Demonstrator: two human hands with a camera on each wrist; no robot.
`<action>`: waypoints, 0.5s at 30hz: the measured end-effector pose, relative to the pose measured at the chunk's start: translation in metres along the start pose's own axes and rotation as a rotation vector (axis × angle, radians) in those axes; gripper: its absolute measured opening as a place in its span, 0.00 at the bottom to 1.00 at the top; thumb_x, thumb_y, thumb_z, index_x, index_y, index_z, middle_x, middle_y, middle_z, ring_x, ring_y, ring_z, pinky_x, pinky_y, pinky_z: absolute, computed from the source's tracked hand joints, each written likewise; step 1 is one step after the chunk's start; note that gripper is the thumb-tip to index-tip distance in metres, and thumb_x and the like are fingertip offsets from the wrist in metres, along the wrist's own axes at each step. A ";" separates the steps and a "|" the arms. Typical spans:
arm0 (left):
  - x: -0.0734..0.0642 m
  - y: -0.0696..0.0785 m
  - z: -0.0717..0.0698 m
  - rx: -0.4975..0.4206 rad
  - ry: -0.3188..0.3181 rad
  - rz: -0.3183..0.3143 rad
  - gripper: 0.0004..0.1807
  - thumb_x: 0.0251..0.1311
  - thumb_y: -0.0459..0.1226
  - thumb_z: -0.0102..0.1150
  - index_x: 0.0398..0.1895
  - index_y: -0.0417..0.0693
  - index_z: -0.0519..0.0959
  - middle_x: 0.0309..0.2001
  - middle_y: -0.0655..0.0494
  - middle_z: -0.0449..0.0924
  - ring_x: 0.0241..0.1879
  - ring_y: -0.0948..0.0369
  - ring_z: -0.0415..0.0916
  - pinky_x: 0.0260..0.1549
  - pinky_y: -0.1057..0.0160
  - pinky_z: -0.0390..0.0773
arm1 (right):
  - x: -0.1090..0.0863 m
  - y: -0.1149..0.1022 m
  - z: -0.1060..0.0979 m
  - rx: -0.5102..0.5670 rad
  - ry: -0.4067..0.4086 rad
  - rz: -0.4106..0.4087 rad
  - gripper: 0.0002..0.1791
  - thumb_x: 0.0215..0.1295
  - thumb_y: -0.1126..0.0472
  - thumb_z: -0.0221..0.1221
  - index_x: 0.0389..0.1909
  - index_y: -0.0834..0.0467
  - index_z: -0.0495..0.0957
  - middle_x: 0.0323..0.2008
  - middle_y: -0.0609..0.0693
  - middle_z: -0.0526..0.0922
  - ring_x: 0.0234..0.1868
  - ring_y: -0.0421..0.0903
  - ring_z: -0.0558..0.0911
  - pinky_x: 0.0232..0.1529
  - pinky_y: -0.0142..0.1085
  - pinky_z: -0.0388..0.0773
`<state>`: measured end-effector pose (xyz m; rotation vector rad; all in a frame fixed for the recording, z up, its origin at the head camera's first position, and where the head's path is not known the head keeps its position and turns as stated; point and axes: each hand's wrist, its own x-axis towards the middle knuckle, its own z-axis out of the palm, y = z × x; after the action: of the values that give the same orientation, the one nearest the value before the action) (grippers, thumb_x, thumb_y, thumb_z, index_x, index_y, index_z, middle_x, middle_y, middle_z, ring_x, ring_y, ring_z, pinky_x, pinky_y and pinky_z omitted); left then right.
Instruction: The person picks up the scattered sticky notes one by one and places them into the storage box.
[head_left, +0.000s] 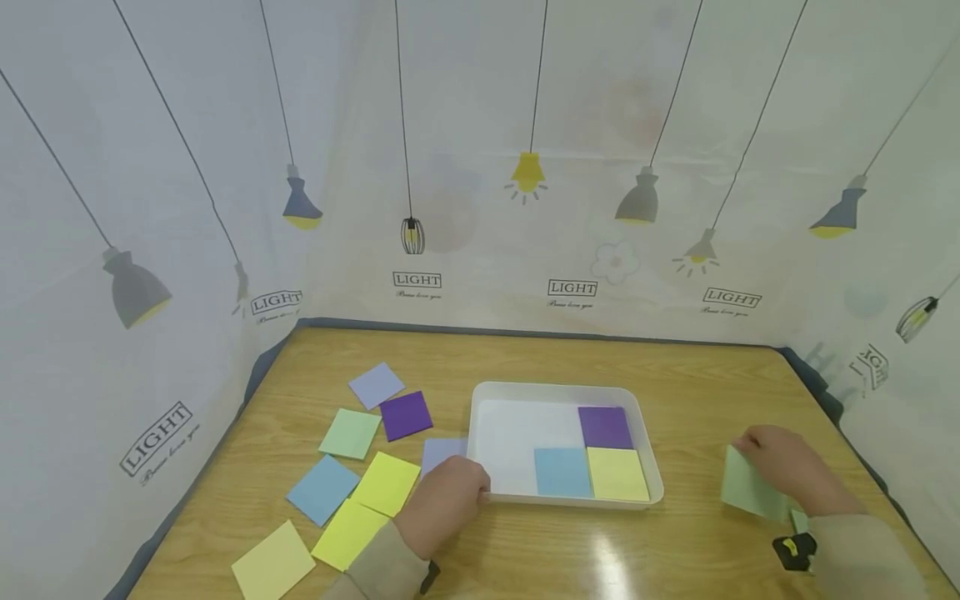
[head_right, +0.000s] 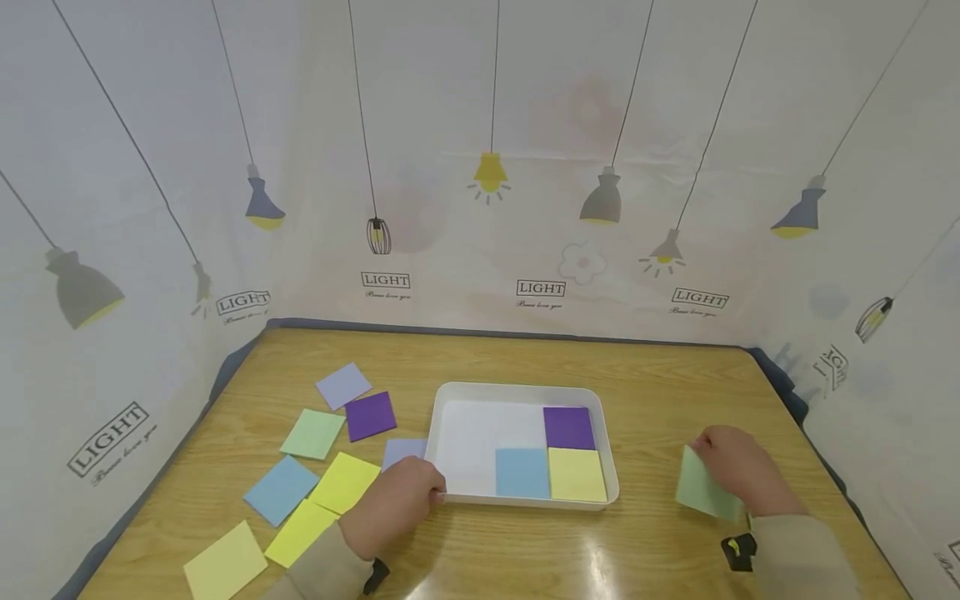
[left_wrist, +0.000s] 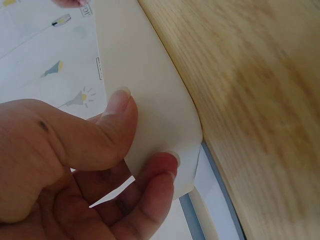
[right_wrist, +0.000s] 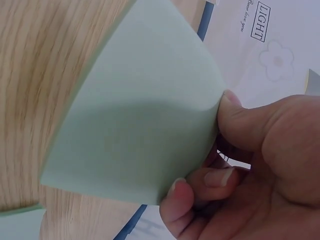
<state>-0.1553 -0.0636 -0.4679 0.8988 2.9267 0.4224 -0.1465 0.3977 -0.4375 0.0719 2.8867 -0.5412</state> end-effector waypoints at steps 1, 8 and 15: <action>0.000 0.000 0.000 0.000 -0.001 -0.001 0.07 0.55 0.31 0.68 0.22 0.48 0.87 0.25 0.61 0.83 0.23 0.69 0.66 0.28 0.69 0.74 | 0.001 -0.002 0.001 0.000 0.001 -0.006 0.23 0.80 0.55 0.46 0.47 0.74 0.76 0.39 0.63 0.82 0.34 0.48 0.74 0.32 0.39 0.70; 0.000 0.000 -0.001 0.005 -0.010 -0.014 0.07 0.56 0.31 0.68 0.21 0.49 0.86 0.23 0.61 0.82 0.23 0.68 0.66 0.28 0.69 0.73 | 0.009 -0.010 0.004 -0.002 0.006 -0.023 0.22 0.80 0.56 0.47 0.48 0.74 0.75 0.38 0.61 0.81 0.34 0.49 0.74 0.32 0.39 0.71; 0.001 0.001 0.000 0.008 -0.009 -0.015 0.09 0.56 0.31 0.68 0.20 0.49 0.86 0.23 0.61 0.81 0.23 0.68 0.66 0.28 0.69 0.73 | 0.013 -0.026 0.001 0.007 -0.013 -0.016 0.21 0.79 0.57 0.47 0.49 0.74 0.75 0.39 0.62 0.81 0.36 0.50 0.75 0.35 0.42 0.73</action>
<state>-0.1552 -0.0624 -0.4679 0.8762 2.9277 0.4054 -0.1616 0.3732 -0.4319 0.0456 2.8753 -0.5519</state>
